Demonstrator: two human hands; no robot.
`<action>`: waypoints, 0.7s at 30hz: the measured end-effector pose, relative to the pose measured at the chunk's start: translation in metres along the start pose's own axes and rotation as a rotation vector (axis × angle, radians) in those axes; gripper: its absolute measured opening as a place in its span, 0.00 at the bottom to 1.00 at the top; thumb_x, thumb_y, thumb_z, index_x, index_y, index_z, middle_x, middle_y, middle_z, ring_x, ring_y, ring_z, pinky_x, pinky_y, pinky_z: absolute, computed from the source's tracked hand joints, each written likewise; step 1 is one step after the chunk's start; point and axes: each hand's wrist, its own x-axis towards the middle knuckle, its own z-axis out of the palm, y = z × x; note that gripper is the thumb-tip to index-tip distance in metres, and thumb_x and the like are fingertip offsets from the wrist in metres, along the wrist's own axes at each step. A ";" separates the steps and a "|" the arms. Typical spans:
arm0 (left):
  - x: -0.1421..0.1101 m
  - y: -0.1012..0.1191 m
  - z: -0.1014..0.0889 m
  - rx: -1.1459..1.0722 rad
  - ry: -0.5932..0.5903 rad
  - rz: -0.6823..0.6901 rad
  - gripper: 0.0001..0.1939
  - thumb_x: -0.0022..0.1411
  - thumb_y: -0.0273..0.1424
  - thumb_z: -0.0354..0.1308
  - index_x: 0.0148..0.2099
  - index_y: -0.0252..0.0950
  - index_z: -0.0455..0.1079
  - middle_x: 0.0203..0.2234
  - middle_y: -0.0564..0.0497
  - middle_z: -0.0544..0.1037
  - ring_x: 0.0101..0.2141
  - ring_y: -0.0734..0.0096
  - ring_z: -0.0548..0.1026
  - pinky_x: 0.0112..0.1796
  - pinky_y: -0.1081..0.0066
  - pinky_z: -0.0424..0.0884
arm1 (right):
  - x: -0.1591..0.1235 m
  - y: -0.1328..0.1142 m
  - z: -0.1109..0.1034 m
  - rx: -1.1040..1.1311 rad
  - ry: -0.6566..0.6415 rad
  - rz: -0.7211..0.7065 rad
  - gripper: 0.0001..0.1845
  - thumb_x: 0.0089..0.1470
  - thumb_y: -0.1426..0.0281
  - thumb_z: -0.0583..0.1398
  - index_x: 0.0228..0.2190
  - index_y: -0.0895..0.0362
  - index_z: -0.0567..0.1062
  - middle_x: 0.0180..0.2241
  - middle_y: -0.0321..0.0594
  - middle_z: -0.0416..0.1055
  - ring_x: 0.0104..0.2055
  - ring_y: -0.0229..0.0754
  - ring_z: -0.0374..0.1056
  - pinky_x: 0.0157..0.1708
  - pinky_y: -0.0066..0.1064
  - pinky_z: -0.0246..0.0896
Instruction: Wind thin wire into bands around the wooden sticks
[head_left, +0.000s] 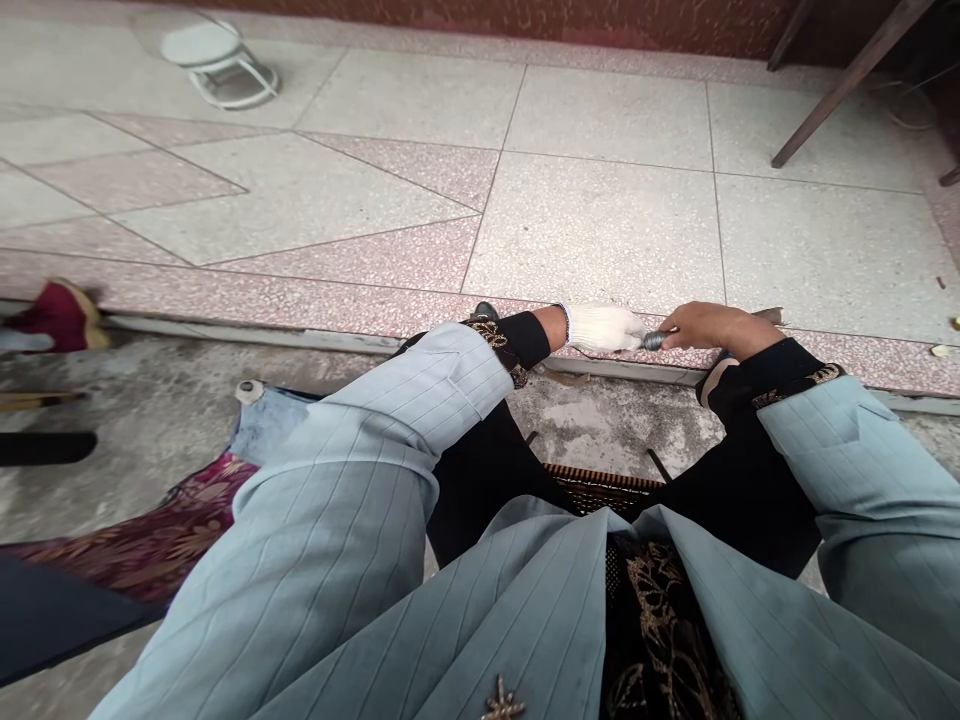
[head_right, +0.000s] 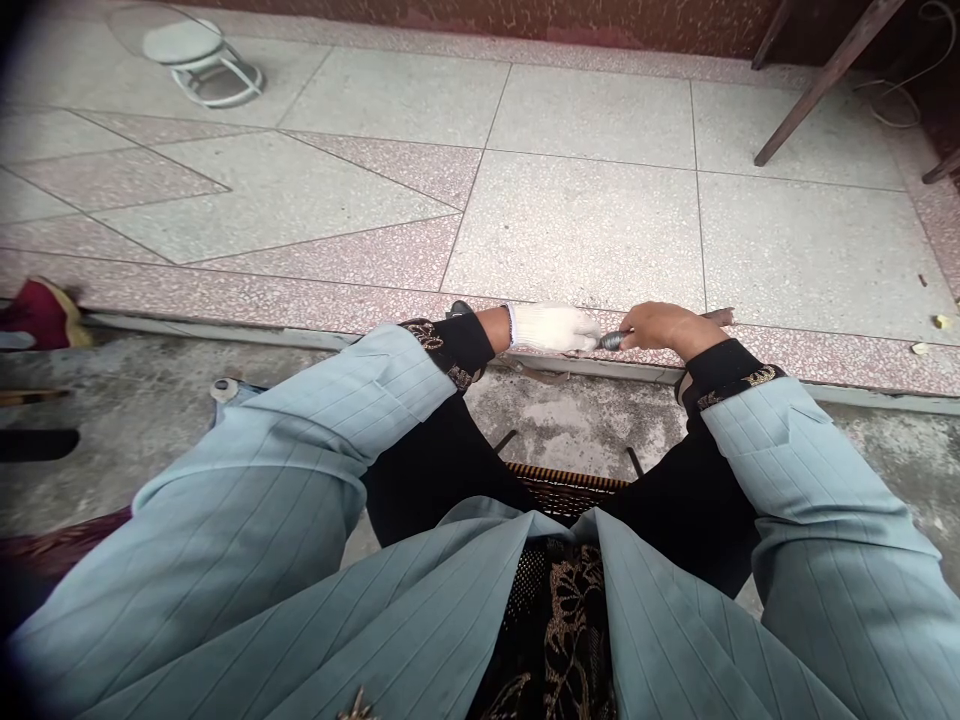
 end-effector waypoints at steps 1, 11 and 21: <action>0.000 -0.003 -0.001 -0.011 0.008 -0.010 0.15 0.56 0.42 0.56 0.43 0.44 0.77 0.32 0.46 0.80 0.38 0.55 0.76 0.36 0.57 0.68 | -0.002 0.000 0.000 0.038 -0.084 -0.063 0.15 0.52 0.63 0.63 0.40 0.53 0.83 0.34 0.43 0.77 0.36 0.46 0.69 0.35 0.35 0.58; 0.004 -0.018 -0.017 -0.226 0.101 -0.001 0.22 0.67 0.44 0.49 0.48 0.32 0.74 0.32 0.44 0.77 0.35 0.68 0.70 0.35 0.64 0.65 | -0.028 0.019 -0.021 0.572 -0.117 -0.475 0.20 0.52 0.55 0.65 0.41 0.55 0.82 0.25 0.34 0.69 0.28 0.35 0.59 0.31 0.29 0.54; 0.000 -0.002 -0.008 -0.105 0.077 -0.084 0.17 0.61 0.39 0.53 0.42 0.35 0.78 0.31 0.47 0.78 0.36 0.64 0.72 0.37 0.64 0.65 | -0.021 0.010 -0.014 0.987 0.328 -0.304 0.10 0.54 0.63 0.65 0.29 0.58 0.77 0.22 0.35 0.64 0.23 0.33 0.55 0.24 0.29 0.49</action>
